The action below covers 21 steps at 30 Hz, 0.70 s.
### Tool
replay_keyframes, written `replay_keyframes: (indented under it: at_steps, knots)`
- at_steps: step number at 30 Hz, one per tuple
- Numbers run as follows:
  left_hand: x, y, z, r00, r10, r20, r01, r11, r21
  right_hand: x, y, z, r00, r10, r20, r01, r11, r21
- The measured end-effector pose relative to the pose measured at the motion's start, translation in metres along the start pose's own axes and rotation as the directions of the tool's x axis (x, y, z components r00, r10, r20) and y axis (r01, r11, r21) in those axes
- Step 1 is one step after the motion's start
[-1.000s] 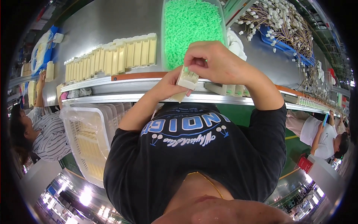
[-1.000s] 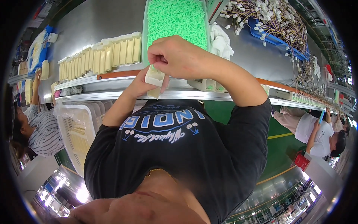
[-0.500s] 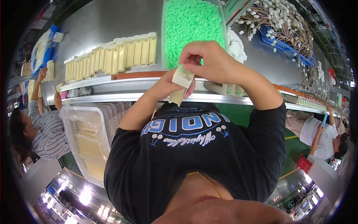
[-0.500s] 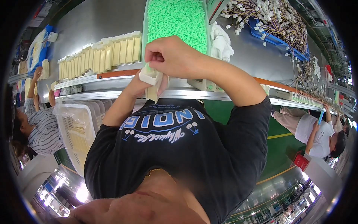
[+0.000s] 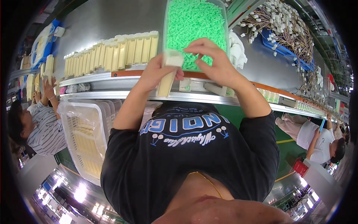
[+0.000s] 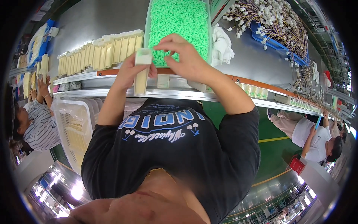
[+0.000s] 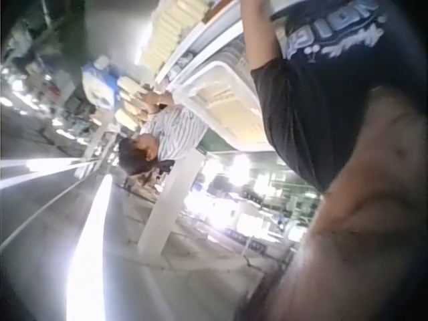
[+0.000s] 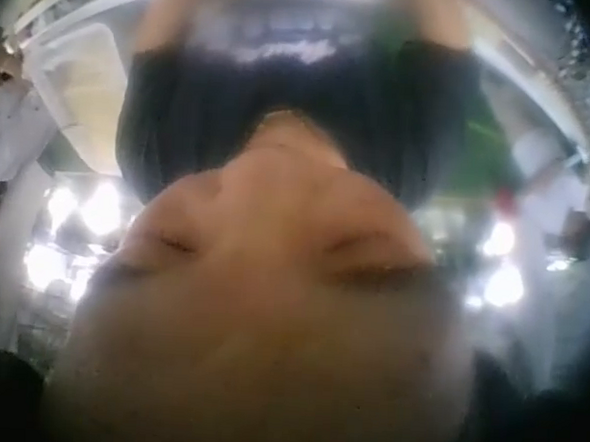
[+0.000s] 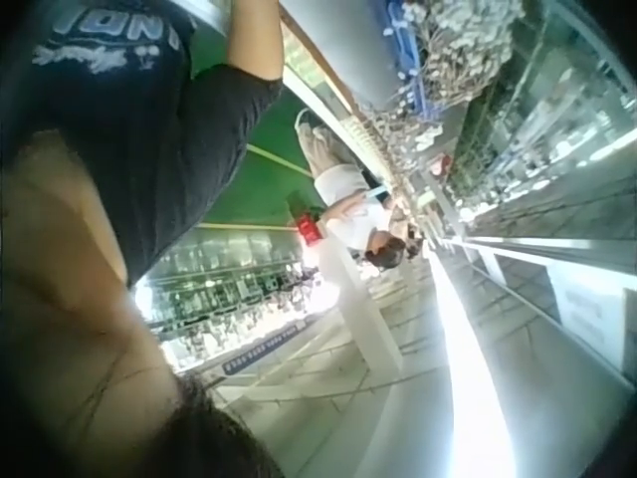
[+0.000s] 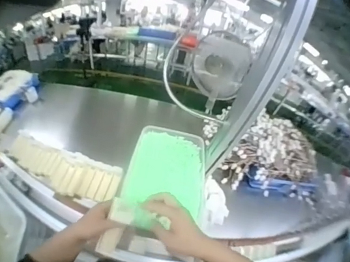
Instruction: The person inserts small green plastic components by hand into a white multi-slot plastic holder at an assembly station.
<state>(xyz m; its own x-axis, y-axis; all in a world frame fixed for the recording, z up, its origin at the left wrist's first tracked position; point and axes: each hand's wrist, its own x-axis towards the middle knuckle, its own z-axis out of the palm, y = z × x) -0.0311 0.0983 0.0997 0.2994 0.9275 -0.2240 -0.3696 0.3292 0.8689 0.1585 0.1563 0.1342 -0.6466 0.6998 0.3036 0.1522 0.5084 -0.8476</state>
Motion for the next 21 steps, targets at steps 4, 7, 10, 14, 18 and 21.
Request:
replay_keyframes:
  at_steps: [4, 7, 10, 14, 18, 21]
  knots:
    - [-0.025, -0.046, -0.026, 0.831, 0.417, -0.368, -0.212, 0.850, 0.482, -0.006, 0.018, -0.016, 0.993, 0.105, -0.051, -0.105, 0.994, 0.018]
    - [-0.038, -0.058, -0.002, 0.629, 0.573, -0.526, -0.257, 0.791, 0.555, -0.011, 0.031, -0.011, 0.983, 0.168, -0.075, -0.168, 0.986, 0.003]
    - [-0.042, -0.062, 0.002, 0.792, 0.550, -0.265, -0.127, 0.574, 0.809, -0.012, 0.038, -0.005, 0.979, 0.193, -0.065, -0.194, 0.981, -0.008]
    - [-0.042, -0.053, 0.010, 0.747, 0.343, -0.569, -0.158, 0.924, 0.349, -0.013, 0.050, 0.010, 0.974, 0.224, -0.044, -0.224, 0.975, 0.004]
    - [-0.046, -0.066, 0.008, 0.809, 0.507, -0.298, -0.125, 0.643, 0.756, -0.020, 0.057, 0.027, 0.969, 0.248, 0.016, -0.248, 0.969, -0.008]
    - [-0.048, -0.055, 0.017, 0.841, 0.527, -0.122, -0.009, 0.238, 0.971, -0.026, 0.063, 0.037, 0.969, 0.240, 0.063, -0.239, 0.971, -0.028]
